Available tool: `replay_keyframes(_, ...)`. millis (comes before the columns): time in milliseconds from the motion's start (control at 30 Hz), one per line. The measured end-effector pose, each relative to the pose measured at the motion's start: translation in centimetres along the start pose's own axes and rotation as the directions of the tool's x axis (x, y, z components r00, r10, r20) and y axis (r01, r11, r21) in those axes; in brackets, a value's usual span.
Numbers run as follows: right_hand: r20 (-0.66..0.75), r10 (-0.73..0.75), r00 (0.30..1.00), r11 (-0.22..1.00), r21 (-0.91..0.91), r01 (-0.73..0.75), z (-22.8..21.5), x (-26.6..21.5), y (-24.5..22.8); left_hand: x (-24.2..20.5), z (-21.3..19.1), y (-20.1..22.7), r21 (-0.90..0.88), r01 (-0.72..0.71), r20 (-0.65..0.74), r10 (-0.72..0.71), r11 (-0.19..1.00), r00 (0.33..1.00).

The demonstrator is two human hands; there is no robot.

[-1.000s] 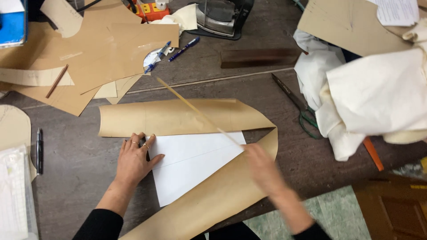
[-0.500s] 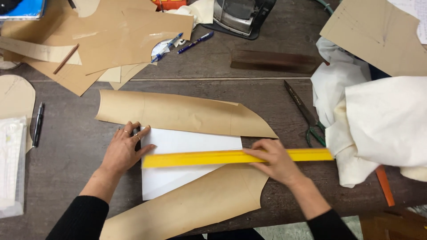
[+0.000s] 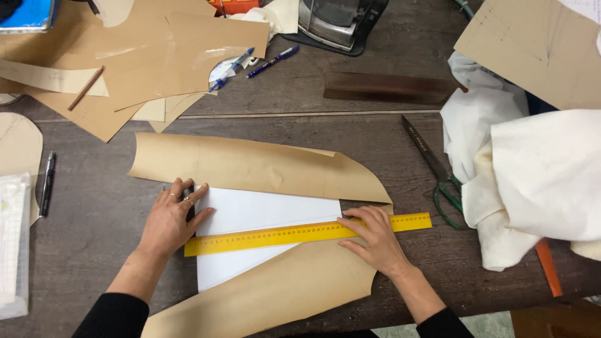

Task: The person measures a piece of white fabric using a yellow ruler and a pen. They align the ruler on the fabric and mark lines with the pen, adjusting the ruler's position multiple times to ensure accuracy.

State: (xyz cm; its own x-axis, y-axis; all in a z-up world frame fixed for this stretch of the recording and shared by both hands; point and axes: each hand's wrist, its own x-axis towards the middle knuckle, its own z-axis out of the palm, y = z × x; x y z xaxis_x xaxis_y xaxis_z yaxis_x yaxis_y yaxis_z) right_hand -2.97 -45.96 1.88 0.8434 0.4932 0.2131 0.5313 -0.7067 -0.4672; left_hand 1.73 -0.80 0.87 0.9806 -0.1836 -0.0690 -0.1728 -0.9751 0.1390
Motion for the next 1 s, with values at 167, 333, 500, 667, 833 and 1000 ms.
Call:
replay_keyframes(167, -0.013, -0.021, 1.0, 1.0, 0.005, 0.021, -0.3, 1.3, -0.7, -0.4, 1.0, 0.0, -0.014, -0.003, -0.105, 0.001, 1.0, 0.994)
replay_keyframes(333, -0.024, -0.104, 0.994, 0.995, 0.004, 0.104, -0.2, 5.1, -2.4, -1.0, 0.3, 1.1, -0.033, 0.027, -0.132, -0.031, 0.999, 0.991)
replay_keyframes(500, -0.107, -0.13, 0.986, 0.991, -0.035, 0.127, 0.0, 7.2, -2.8, -1.1, 0.1, 1.4, -0.027, 0.043, -0.128, -0.046, 0.999, 0.991)
replay_keyframes(667, 0.069, -0.14, 0.988, 0.99, -0.008, 0.141, 0.7, 6.7, -2.3, -1.1, 0.0, 1.6, -0.039, 0.055, -0.12, -0.059, 0.998, 0.991)
replay_keyframes(833, 0.174, -0.12, 0.977, 0.992, 0.043, 0.114, 1.0, 5.8, -1.4, -1.2, -0.2, 1.8, -0.056, 0.07, -0.108, -0.075, 0.996, 0.991)
replay_keyframes(1000, 0.165, -0.117, 0.979, 0.993, 0.038, 0.112, 1.4, 5.5, -1.3, -1.3, 0.3, 1.8, -0.068, 0.079, -0.118, -0.087, 0.995, 0.989)
